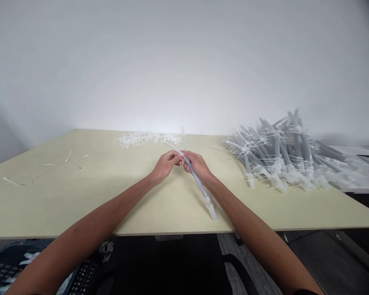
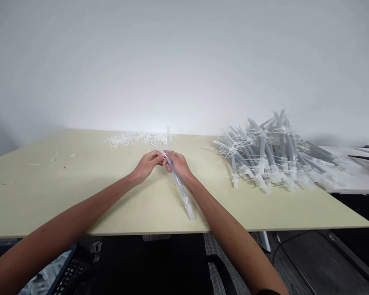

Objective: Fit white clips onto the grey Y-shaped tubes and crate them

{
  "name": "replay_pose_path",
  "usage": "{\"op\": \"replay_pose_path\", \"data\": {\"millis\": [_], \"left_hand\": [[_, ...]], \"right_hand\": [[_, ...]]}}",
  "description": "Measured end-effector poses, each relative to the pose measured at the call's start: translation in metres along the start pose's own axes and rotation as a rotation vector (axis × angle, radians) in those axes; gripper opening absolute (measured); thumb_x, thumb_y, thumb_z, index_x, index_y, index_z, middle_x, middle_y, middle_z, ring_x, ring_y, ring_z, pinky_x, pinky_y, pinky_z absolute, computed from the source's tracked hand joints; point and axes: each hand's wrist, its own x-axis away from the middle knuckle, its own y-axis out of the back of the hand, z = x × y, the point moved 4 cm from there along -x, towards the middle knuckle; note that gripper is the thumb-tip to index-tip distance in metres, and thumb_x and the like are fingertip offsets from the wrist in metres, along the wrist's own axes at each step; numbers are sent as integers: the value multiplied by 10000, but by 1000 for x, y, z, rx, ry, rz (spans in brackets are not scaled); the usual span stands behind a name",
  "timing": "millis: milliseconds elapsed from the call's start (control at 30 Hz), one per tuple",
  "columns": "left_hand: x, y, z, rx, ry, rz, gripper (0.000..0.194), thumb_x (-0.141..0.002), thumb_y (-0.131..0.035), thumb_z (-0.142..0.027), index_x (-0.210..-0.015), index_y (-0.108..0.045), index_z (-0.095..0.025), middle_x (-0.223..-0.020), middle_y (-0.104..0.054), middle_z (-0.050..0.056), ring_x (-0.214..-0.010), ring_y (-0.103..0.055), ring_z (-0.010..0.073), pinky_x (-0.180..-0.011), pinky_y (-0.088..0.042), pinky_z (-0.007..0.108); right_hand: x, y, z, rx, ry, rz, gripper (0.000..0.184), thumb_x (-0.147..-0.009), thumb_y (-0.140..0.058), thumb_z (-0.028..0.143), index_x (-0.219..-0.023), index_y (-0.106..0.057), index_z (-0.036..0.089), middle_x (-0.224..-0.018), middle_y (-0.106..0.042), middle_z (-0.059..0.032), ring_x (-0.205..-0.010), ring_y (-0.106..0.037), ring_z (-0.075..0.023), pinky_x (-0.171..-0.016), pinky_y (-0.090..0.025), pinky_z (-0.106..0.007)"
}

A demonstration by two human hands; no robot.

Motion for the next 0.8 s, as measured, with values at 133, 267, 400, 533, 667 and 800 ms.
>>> {"op": "replay_pose_path", "data": {"millis": [133, 267, 400, 533, 667, 800], "left_hand": [[0, 1, 3, 3, 17, -17, 322, -794, -536, -470, -780, -557, -149, -755, -598, 41, -730, -543, 140, -761, -433, 317], [2, -1, 12, 46, 166, 18, 399, -813, -472, -530, -767, -549, -140, -722, -552, 35, -644, -513, 127, -686, -433, 312], [3, -2, 13, 5, 191, 97, 394, -819, -460, -503, -668, -526, -145, -674, -520, 20, -619, -487, 121, -669, -406, 290], [2, -1, 5, -179, 97, 78, 392, -844, -410, -455, -613, -523, -159, -610, -513, 5, -607, -474, 128, -642, -367, 272], [3, -1, 3, -364, 84, 62, 418, -857, -362, -453, -604, -539, -171, -579, -521, -2, -571, -460, 135, -577, -325, 266], [3, 0, 9, -440, 81, 62, 451, -859, -339, -492, -625, -563, -178, -603, -538, 0, -568, -464, 139, -569, -326, 264]], "right_hand": [[0, -2, 0, -63, 26, 21, 290, -799, -522, 431, -773, -592, 151, -591, -507, 11, -417, -392, -59, -397, -280, -206], [-2, 3, 0, -98, 9, -32, 312, -774, -554, 447, -889, -580, 159, -603, -513, 18, -409, -397, -64, -383, -275, -209], [-5, 13, -1, -51, 0, -107, 322, -746, -586, 437, -940, -551, 182, -609, -512, 32, -414, -402, -64, -388, -284, -206], [-8, 18, -5, 106, 22, -143, 301, -744, -580, 419, -931, -544, 187, -595, -519, 34, -399, -401, -70, -378, -293, -210], [-9, 14, -8, 333, 91, -186, 274, -765, -535, 426, -921, -556, 202, -569, -536, 40, -387, -400, -77, -388, -313, -215], [-7, 14, -6, 514, 175, -267, 257, -783, -502, 410, -933, -574, 214, -550, -551, 42, -444, -456, -96, -470, -378, -223]]}}
